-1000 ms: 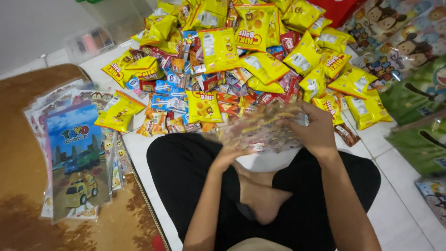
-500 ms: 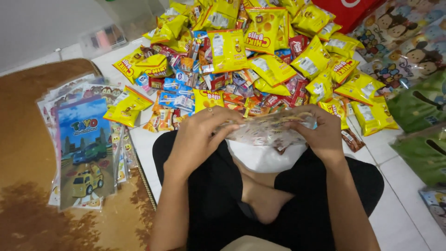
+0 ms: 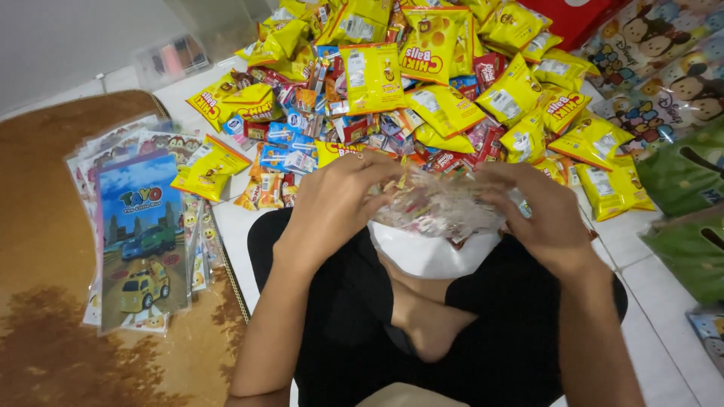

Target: Sorting and packing individual snack bags into larger plastic bags while sitting on the floor.

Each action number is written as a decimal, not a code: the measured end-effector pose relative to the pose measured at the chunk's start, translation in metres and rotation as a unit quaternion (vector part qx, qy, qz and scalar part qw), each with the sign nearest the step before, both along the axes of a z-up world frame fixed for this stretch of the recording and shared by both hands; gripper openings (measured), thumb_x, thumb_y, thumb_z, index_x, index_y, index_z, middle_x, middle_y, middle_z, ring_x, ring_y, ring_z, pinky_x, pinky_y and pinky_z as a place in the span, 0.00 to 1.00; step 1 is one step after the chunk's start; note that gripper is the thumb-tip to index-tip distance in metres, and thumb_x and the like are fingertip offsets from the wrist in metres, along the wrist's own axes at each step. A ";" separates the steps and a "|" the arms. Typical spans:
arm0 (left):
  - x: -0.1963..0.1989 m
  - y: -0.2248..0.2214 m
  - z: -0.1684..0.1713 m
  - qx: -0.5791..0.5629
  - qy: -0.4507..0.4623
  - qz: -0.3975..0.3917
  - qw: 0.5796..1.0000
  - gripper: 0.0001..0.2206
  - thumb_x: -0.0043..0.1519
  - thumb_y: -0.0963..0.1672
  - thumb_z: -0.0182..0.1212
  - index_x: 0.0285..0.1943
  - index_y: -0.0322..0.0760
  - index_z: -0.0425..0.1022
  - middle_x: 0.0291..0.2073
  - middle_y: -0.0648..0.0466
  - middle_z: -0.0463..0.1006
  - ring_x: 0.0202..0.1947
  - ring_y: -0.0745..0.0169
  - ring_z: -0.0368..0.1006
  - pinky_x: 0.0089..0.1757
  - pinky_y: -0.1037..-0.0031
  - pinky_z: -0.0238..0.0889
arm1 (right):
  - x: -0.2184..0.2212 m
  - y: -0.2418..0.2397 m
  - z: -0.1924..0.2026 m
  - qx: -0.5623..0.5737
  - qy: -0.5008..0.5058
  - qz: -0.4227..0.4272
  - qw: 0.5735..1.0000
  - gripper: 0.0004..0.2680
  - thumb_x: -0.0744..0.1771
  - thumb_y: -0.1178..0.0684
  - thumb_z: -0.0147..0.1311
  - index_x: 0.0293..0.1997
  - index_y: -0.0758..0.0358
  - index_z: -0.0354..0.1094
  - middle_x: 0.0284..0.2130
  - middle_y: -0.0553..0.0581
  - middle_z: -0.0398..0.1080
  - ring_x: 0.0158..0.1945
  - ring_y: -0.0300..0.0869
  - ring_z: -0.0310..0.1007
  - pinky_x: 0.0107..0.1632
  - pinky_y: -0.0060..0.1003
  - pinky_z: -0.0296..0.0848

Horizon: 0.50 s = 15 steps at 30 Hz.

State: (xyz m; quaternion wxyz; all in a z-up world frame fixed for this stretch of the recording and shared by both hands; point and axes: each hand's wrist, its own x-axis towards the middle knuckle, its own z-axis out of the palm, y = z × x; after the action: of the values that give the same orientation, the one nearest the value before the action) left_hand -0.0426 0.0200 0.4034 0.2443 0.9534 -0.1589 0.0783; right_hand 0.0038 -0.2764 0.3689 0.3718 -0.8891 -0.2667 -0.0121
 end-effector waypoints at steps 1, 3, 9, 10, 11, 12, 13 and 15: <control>0.004 0.001 -0.005 0.033 0.012 -0.005 0.999 0.19 0.58 0.45 0.68 0.60 0.54 0.77 0.55 0.60 0.78 0.51 0.50 0.76 0.28 0.54 0.68 | 0.002 -0.007 -0.001 -0.039 -0.053 0.030 0.997 0.14 0.71 0.54 0.52 0.65 0.59 0.67 0.54 0.55 0.75 0.55 0.44 0.75 0.58 0.37 0.68; 0.007 0.002 0.000 0.033 0.011 -0.015 0.999 0.22 0.56 0.42 0.66 0.61 0.53 0.76 0.57 0.61 0.76 0.52 0.52 0.76 0.26 0.56 0.67 | 0.008 -0.014 0.004 -0.105 -0.070 0.049 0.991 0.15 0.71 0.54 0.50 0.68 0.54 0.65 0.51 0.58 0.72 0.53 0.50 0.73 0.52 0.44 0.69; 0.019 0.012 -0.002 0.008 0.027 -0.053 0.998 0.23 0.55 0.40 0.67 0.62 0.46 0.73 0.59 0.56 0.72 0.37 0.52 0.77 0.21 0.60 0.60 | 0.019 -0.022 0.039 -0.373 -0.083 0.091 0.920 0.27 0.62 0.58 0.53 0.69 0.35 0.61 0.51 0.55 0.69 0.49 0.52 0.73 0.39 0.46 0.70; 0.021 0.014 -0.005 -0.004 0.026 -0.061 0.998 0.22 0.56 0.39 0.65 0.62 0.44 0.73 0.59 0.54 0.72 0.33 0.52 0.77 0.20 0.61 0.57 | 0.022 -0.027 0.038 -0.385 -0.146 0.109 0.905 0.27 0.60 0.63 0.54 0.67 0.42 0.63 0.48 0.53 0.70 0.43 0.51 0.76 0.30 0.48 0.71; 0.024 0.017 -0.008 -0.005 0.027 -0.055 0.998 0.22 0.56 0.39 0.65 0.62 0.44 0.73 0.59 0.54 0.72 0.33 0.52 0.77 0.20 0.61 0.57 | 0.024 -0.023 0.040 -0.385 -0.146 0.115 0.904 0.27 0.60 0.63 0.54 0.67 0.42 0.63 0.48 0.53 0.70 0.43 0.51 0.76 0.30 0.48 0.71; 0.027 0.020 -0.011 -0.006 0.040 -0.068 0.997 0.24 0.58 0.40 0.64 0.66 0.45 0.70 0.60 0.53 0.70 0.38 0.56 0.78 0.20 0.63 0.57 | 0.027 -0.020 0.043 -0.356 -0.105 0.105 0.923 0.15 0.65 0.57 0.53 0.58 0.47 0.66 0.46 0.49 0.72 0.43 0.46 0.77 0.36 0.44 0.71; 0.030 0.023 -0.015 -0.007 0.054 -0.081 0.995 0.25 0.61 0.41 0.64 0.69 0.46 0.67 0.61 0.53 0.69 0.42 0.61 0.80 0.20 0.64 0.57 | 0.029 -0.016 0.045 -0.325 -0.063 0.094 0.939 0.05 0.70 0.51 0.51 0.49 0.51 0.70 0.44 0.45 0.75 0.44 0.42 0.77 0.42 0.40 0.71; 0.037 0.036 -0.019 -0.089 0.082 -0.118 0.986 0.25 0.62 0.48 0.63 0.71 0.50 0.66 0.63 0.51 0.70 0.54 0.54 0.73 0.38 0.63 0.58 | 0.034 -0.019 0.041 -0.333 -0.071 0.087 0.936 0.04 0.68 0.51 0.55 0.46 0.51 0.72 0.42 0.45 0.77 0.44 0.41 0.78 0.43 0.39 0.72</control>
State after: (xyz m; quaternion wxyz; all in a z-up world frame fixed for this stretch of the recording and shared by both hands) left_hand -0.0055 0.0561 0.3848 0.3475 0.9057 -0.2422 -0.0161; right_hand 0.0379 -0.2953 0.4103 0.0337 -0.9321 -0.3576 0.0468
